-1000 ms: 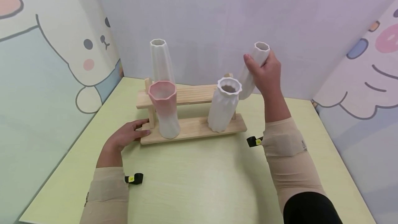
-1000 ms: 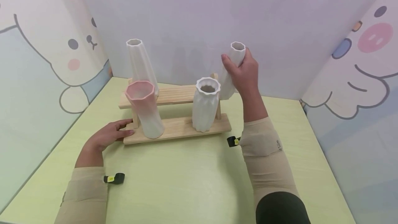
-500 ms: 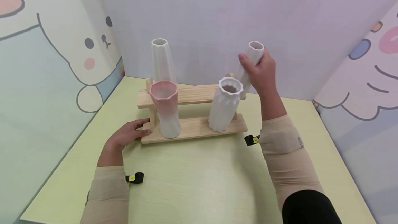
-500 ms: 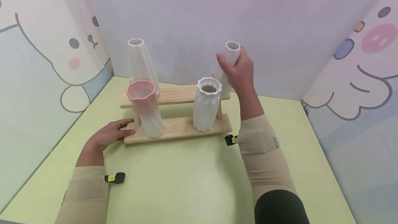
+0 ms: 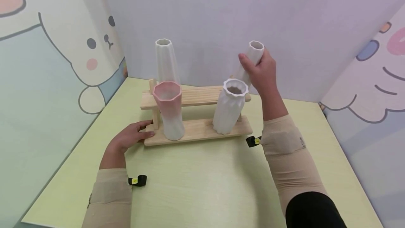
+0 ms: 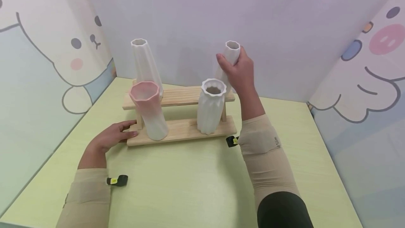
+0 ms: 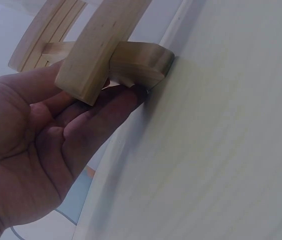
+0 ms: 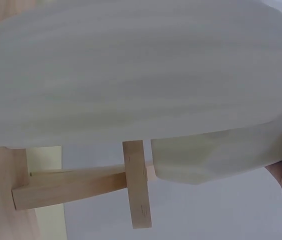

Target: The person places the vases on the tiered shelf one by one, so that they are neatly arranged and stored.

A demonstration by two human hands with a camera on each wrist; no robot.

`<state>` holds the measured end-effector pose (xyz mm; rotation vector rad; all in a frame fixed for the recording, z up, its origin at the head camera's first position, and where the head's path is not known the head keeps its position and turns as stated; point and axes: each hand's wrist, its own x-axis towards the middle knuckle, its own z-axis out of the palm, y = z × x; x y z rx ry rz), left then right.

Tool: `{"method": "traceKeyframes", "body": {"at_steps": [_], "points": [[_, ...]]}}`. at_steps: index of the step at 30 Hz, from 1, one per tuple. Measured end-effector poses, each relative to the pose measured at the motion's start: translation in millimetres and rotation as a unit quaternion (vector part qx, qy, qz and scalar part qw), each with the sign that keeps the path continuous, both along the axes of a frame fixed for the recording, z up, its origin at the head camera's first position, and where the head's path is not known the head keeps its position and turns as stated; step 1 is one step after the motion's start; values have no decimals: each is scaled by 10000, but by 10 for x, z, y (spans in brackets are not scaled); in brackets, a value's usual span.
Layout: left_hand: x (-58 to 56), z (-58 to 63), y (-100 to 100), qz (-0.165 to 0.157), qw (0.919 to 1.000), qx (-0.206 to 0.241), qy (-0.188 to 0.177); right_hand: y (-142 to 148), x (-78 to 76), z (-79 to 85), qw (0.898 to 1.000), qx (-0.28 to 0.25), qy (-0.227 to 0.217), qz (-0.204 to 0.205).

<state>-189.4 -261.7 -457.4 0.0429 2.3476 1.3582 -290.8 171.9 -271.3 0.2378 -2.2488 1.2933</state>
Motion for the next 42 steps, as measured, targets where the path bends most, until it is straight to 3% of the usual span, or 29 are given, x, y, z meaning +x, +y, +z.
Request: {"method": "traceKeyframes", "body": {"at_steps": [15,42], "points": [[-11,-29,-12,45,10000,32,-21,-112,-26,-2,9988,217,-371,224],[23,4,27,32,9999,144,-21,-194,-117,62,9896,672,-733,1044]]}}
